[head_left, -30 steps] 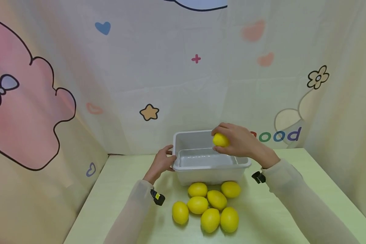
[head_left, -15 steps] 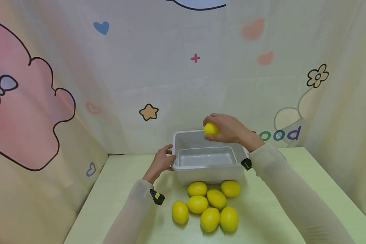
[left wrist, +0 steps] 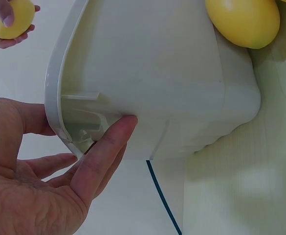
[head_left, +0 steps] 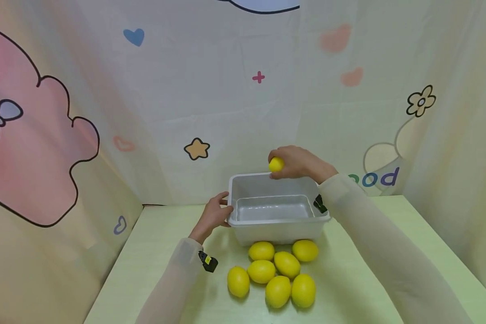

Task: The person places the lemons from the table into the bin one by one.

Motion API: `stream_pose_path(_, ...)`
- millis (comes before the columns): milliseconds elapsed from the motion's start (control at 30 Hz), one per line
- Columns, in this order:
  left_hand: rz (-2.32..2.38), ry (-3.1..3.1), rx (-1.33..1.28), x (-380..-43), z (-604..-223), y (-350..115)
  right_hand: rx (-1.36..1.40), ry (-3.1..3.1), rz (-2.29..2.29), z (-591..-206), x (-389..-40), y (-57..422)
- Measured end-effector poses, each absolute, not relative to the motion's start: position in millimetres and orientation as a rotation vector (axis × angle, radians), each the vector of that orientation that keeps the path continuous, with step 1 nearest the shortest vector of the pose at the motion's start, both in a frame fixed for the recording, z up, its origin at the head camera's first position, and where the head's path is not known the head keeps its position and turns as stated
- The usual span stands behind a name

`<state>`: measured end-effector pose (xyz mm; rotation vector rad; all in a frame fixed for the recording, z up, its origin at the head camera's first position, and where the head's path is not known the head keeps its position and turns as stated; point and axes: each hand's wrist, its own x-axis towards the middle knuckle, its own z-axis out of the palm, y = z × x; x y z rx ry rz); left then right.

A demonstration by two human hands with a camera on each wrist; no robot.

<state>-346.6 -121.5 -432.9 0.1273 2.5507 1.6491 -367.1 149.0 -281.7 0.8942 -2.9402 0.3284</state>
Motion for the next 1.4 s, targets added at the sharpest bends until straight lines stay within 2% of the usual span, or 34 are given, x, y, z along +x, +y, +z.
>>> stream_pose_path(367,1.652,2.558,0.156,-346.1,-430.3,-123.7,0.868,-3.090,0.364,-289.6,-390.5,143.2)
stream_pose_path(933,1.680,2.515,0.182,-345.1,-430.0,-123.5,0.586,-3.403,0.455,-321.4,-402.7,150.7)
stream_pose_path(1400,1.685,2.509,0.181,-342.9,-432.5,-124.0,0.688,-3.346,0.363,-335.3,-408.1,156.8)
